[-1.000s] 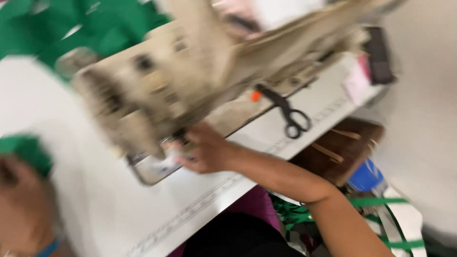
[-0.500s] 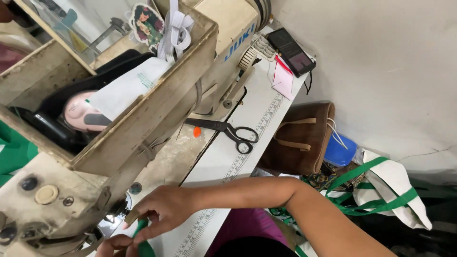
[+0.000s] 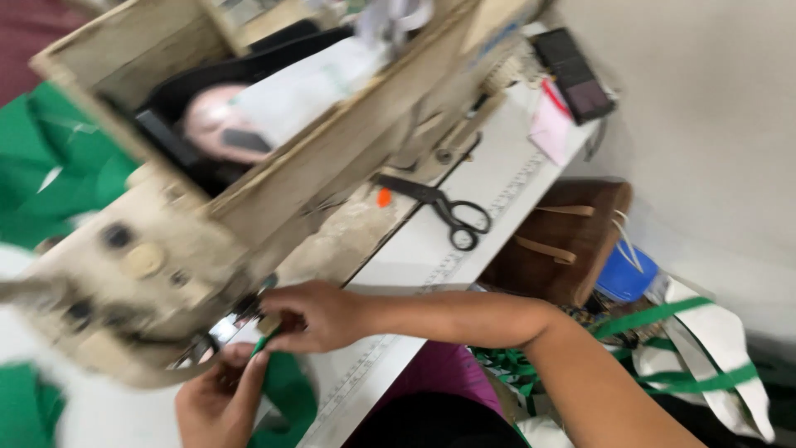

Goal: Sewing green fabric strips using an industrial sewing machine at a fast, efficient pace.

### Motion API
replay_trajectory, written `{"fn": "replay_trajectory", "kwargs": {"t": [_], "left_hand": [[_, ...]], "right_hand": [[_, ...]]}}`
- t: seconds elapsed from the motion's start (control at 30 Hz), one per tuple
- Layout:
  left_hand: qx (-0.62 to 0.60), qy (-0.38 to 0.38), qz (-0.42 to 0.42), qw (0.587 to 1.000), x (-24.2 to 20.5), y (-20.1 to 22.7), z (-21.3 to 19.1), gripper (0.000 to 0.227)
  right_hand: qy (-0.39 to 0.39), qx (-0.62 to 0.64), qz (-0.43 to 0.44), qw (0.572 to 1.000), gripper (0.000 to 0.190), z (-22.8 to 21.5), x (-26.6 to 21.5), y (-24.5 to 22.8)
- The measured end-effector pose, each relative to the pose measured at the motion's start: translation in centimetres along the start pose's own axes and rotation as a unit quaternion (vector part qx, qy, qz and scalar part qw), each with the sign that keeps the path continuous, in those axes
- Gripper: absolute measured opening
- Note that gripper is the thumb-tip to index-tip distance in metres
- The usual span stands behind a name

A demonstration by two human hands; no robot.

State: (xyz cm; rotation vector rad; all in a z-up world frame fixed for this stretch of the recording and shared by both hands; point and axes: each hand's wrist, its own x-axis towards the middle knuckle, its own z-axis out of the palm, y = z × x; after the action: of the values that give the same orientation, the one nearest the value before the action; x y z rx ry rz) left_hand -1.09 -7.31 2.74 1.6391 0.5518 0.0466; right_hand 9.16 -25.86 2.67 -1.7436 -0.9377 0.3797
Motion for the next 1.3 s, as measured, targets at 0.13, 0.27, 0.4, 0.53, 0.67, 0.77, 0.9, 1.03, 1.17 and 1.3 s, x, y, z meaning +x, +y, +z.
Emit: {"fn": "replay_trajectory", "kwargs": {"t": [0.13, 0.27, 0.4, 0.53, 0.67, 0.77, 0.9, 1.03, 1.17, 1.3], "left_hand": [[0.155, -0.055, 0.038, 0.986, 0.7, -1.1, -1.6, 0.032], [-0.009, -0.077, 0.129, 0.989, 0.7, -0.1, -1.7, 0.026], [-0.033, -0.057, 0.137, 0.988, 0.7, 1.1, -2.1, 0.010], [-0.073, -0.073, 0.157, 0.982, 0.9, 0.8, -2.3, 0.009], [-0.173, -0.116, 0.083, 0.974, 1.0, 1.1, -2.8, 0.011], [-0.171, -0.124, 0.094, 0.973, 1.5, 0.1, -2.9, 0.013], [-0.155, -0.126, 0.102, 0.975, 1.2, 1.1, -3.0, 0.011], [-0.032, -0.094, 0.169, 0.981, 1.1, 2.0, -3.3, 0.012], [0.026, -0.081, 0.223, 0.971, 1.0, 2.8, -3.4, 0.012], [0.040, -0.076, 0.234, 0.968, 1.2, 2.5, -3.3, 0.010]], "right_hand": [[0.018, 0.005, 0.055, 0.998, 0.023, 0.8, 0.4, 0.5], [0.059, 0.024, 0.047, 0.997, 0.013, 1.0, 1.1, 0.5], [0.056, 0.057, 0.073, 0.994, 0.008, 2.1, 0.9, 0.8], [0.088, 0.106, 0.036, 0.990, 0.015, 2.1, 0.4, 1.1], [0.078, 0.120, -0.026, 0.989, 0.014, 2.2, 0.1, 1.7], [0.059, 0.174, -0.050, 0.982, 0.017, 2.6, 0.2, 1.5], [0.065, 0.163, -0.041, 0.984, 0.016, 2.2, 0.5, 0.4], [0.087, 0.123, -0.002, 0.989, 0.020, 2.3, 0.3, 0.6], [0.108, 0.079, 0.044, 0.990, 0.025, 2.2, 0.7, 0.4], [0.111, 0.084, 0.019, 0.990, 0.018, 2.2, 1.3, -0.6]]}}
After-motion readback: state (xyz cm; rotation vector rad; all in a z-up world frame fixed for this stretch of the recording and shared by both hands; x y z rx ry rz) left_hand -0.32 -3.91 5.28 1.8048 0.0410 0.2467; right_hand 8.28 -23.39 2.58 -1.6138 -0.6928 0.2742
